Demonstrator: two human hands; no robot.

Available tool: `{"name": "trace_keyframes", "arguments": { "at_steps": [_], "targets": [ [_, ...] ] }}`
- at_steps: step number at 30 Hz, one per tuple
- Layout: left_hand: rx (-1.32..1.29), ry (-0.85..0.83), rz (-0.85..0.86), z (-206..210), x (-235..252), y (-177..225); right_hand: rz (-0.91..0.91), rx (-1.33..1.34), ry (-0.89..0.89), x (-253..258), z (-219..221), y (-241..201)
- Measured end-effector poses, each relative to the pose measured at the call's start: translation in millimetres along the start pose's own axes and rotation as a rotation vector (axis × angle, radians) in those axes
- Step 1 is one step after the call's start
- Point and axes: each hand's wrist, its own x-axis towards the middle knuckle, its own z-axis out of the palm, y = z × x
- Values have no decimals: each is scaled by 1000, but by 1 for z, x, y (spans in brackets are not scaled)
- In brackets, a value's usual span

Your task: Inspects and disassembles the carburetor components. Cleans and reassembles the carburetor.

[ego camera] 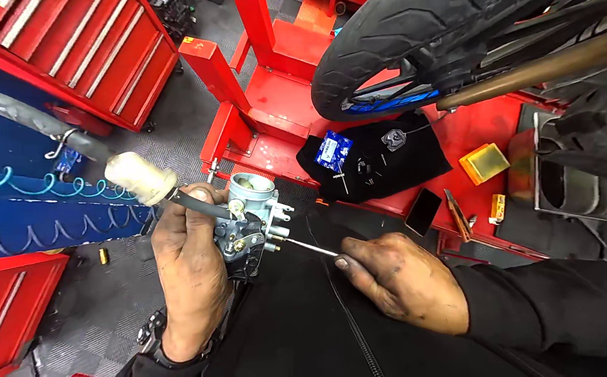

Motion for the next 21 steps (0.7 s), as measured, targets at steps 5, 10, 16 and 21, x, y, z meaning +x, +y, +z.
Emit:
{"name": "trace_keyframes", "arguments": {
  "at_steps": [5,10,16,21],
  "targets": [
    [32,-30,-77,2,7,-21,112,110,-151,6,2,6],
    [46,187,-222,5,22,-54,99,-12,-193,8,12,63],
    [-76,236,-180,-17,12,-68,980,43,318,-35,51,280],
    [-132,260,-235,3,2,-53,1013,-180,437,-2,55,352]
  ]
}}
